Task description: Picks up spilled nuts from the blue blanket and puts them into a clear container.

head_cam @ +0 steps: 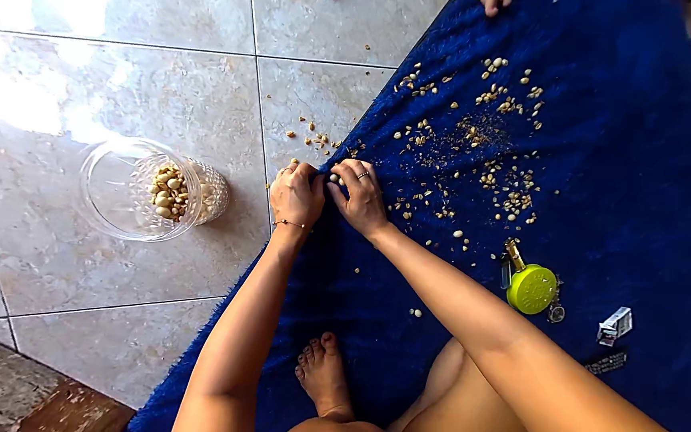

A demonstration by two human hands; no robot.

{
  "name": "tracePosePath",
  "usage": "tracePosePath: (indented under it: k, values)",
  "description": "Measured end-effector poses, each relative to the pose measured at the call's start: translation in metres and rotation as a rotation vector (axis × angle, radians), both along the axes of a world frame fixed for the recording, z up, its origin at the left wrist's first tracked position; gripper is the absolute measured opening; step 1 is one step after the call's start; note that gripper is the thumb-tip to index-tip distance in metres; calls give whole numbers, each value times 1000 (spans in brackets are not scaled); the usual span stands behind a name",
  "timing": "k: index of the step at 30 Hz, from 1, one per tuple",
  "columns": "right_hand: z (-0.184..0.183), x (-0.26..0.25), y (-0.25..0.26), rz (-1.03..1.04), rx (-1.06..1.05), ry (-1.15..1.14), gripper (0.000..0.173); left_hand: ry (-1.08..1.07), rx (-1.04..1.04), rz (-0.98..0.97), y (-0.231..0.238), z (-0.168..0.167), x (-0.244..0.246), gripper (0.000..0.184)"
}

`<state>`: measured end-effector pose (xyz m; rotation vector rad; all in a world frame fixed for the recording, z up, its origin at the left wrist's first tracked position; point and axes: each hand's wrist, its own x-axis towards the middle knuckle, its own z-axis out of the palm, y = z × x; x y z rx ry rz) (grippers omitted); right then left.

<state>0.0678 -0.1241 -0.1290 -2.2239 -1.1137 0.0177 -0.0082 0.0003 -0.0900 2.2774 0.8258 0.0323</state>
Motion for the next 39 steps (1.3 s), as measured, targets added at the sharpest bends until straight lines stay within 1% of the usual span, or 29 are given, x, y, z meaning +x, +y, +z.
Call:
tracePosePath:
  k: [3, 7, 11, 14, 17, 20, 25, 28, 30, 32, 34, 36, 39]
  values:
    - [-1, 1, 4, -45, 32, 6, 18, -1, -43, 33, 8, 3, 0, 23]
    - [-1, 1, 4, -62, 68, -16, 18, 46, -88, 46, 14, 8, 1, 25]
    - [-2, 5, 1, 15, 24, -53, 16, 54, -79, 47, 16, 10, 2, 24]
    - [0, 15, -8, 120, -32, -81, 16, 59, -55, 31, 15, 7, 2, 25]
    - [-1, 27, -17, 233, -48, -118, 19, 59, -48, 27, 16, 5, 2, 24]
    - [1, 35, -23, 319, -71, -151, 19, 70, -37, 18, 17, 4, 1, 23]
    - [6, 54, -41, 396, -106, -169, 20, 2, 96, 28, 9, -12, -1, 22]
    - [8, 60, -52, 433, -117, -140, 21, -83, 222, 35, 2, -27, -4, 22]
    - [4, 61, -55, 457, -102, -132, 25, -148, 315, 32, -1, -37, -7, 21]
    - [0, 61, -56, 475, -72, -150, 26, -192, 360, 30, -1, -43, -9, 21]
    - [-1, 62, -59, 487, -47, -178, 22, -196, 363, 25, -1, -44, -10, 21]
    - [-1, 70, -65, 452, -49, -219, 21, -190, 354, 11, 0, -43, -11, 23]
    - [2, 97, -69, 289, -88, -229, 27, -189, 347, -1, 0, -41, -11, 25]
